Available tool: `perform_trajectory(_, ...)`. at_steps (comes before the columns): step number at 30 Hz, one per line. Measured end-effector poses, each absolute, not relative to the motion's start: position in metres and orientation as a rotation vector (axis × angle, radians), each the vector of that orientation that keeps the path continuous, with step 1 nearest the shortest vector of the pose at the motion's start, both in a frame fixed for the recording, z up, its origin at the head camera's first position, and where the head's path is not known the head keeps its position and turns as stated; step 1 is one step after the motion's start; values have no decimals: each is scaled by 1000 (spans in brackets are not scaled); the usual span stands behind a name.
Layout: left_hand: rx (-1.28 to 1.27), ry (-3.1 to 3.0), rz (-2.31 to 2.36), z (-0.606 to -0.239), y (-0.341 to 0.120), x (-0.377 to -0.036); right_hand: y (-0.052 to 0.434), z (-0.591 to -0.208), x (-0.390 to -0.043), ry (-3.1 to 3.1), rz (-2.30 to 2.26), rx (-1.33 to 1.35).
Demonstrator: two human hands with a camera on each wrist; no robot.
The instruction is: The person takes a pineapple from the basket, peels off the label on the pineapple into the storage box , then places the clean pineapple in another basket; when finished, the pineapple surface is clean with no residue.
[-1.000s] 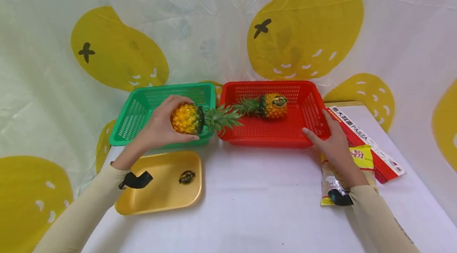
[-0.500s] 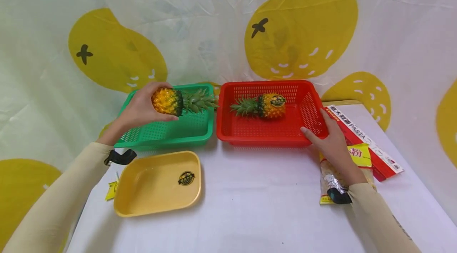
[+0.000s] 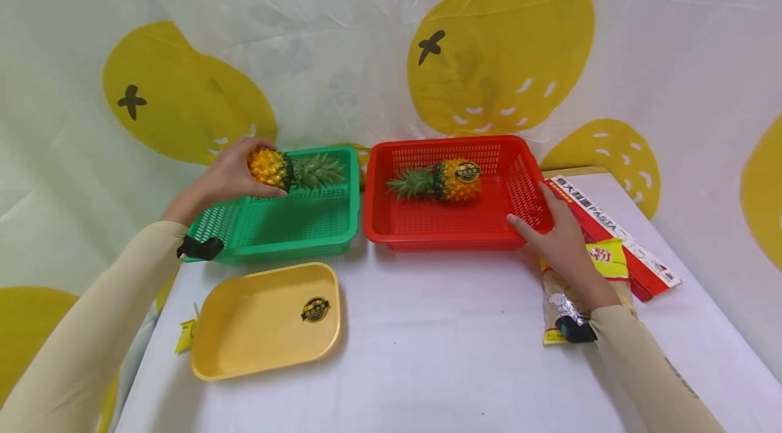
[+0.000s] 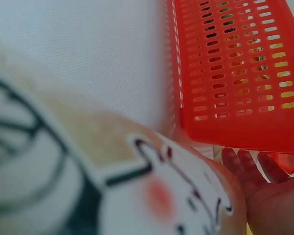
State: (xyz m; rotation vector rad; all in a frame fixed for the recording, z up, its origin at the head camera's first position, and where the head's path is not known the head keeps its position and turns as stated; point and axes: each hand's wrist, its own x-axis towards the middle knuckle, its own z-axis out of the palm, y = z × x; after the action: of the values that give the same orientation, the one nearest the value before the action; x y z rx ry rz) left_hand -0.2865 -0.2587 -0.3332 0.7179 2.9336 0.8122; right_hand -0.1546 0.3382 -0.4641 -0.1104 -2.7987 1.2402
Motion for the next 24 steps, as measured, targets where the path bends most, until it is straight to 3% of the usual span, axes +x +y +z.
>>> perform_trajectory(11,600,2787,890,-364,-270,-316,332,-463,-158,-2803,1240,-113)
perform_trajectory(24,598,2745,873,-393,-260,-320,338,-463,-154,-2799,1251,-133)
